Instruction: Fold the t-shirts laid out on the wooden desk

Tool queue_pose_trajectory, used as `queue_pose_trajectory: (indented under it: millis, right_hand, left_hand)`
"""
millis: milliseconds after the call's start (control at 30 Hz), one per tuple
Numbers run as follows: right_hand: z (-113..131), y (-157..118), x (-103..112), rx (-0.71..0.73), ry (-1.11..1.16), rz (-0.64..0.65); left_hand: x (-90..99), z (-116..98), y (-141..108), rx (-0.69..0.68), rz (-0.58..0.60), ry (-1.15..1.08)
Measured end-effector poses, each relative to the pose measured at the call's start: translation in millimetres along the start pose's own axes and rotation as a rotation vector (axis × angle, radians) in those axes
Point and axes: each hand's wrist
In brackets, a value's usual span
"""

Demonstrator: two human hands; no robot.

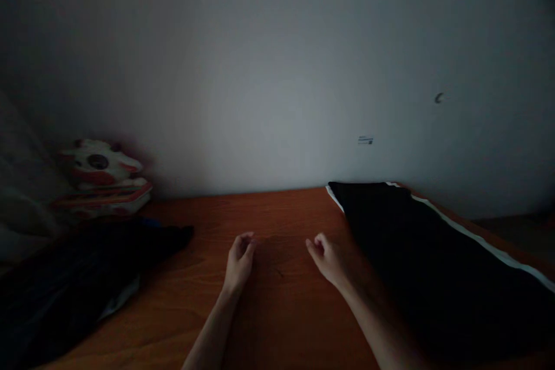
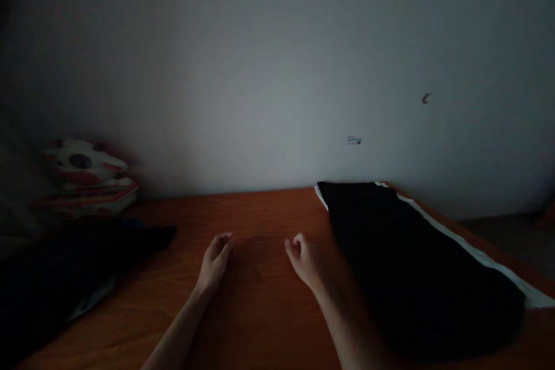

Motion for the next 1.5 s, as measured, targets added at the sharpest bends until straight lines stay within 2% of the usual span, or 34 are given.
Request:
queue_pose_trajectory:
  millis: [133,333,433,533,633,733,933,1067,1333,1400,1500]
  right_hand:
    - [2.5,0.6,11.0,-0.109,0.071,-0.019]
    - [4.8,2.2,11.0,-0.196,0.108,-0.001]
    - [5.3,2.2,11.6,-0.244,0.118,0.013]
    - [5.1,2.5,11.8,-0.278,0.127,0.002]
    - [3.3,3.2,11.7,-0.296,0.14,-0.01]
    - [-0.8,3.8,11.3,-0.268,0.184,-0.008]
    - [-12.1,5.3,7.3,-0.243,0.209,0.002]
    - [-15.3,6.3,5.8,-0.214,0.237,0.016]
    - [-11.9,4.4,7.8,-0.215,0.315,0.039]
    - [-12.6,5.5,7.4,-0.219,0.322,0.04]
    - [-12.8,7.6,7.4,-0.235,0.318,0.039]
  left_hand:
    - [-2.0,1.2,-6.7,-0.004,-0.008,-0.057]
    - [-3.2,-3.6,-25.2,-0.025,0.086,-0.082]
    - [3.5,-3.4,-28.0,-0.014,0.062,-0.089]
    - [18.9,-4.6,-31.0,-0.015,-0.006,-0.058]
    - [38.5,-7.9,-39.4,-0.029,-0.044,0.006]
    - [56.1,-10.9,-51.8,-0.042,-0.028,0.074]
    - [80.4,-16.1,-75.2,-0.068,-0.047,0.233]
    - [86.9,-19.1,-86.9,-0.119,-0.043,0.357]
    - [85.0,-20.8,-93.6,-0.236,-0.104,0.672]
    - [97.9,-26.3,-87.7,-0.265,-0.109,0.765]
    - [137.9,-41.0,-67.1,-0.235,-0.204,0.894]
Point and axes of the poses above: each hand's wrist, its own y-axis towards the middle knuckle, its own x-axis out of the back of the hand, z = x × y, and after that the axes turned 3 degrees about y, right-handed
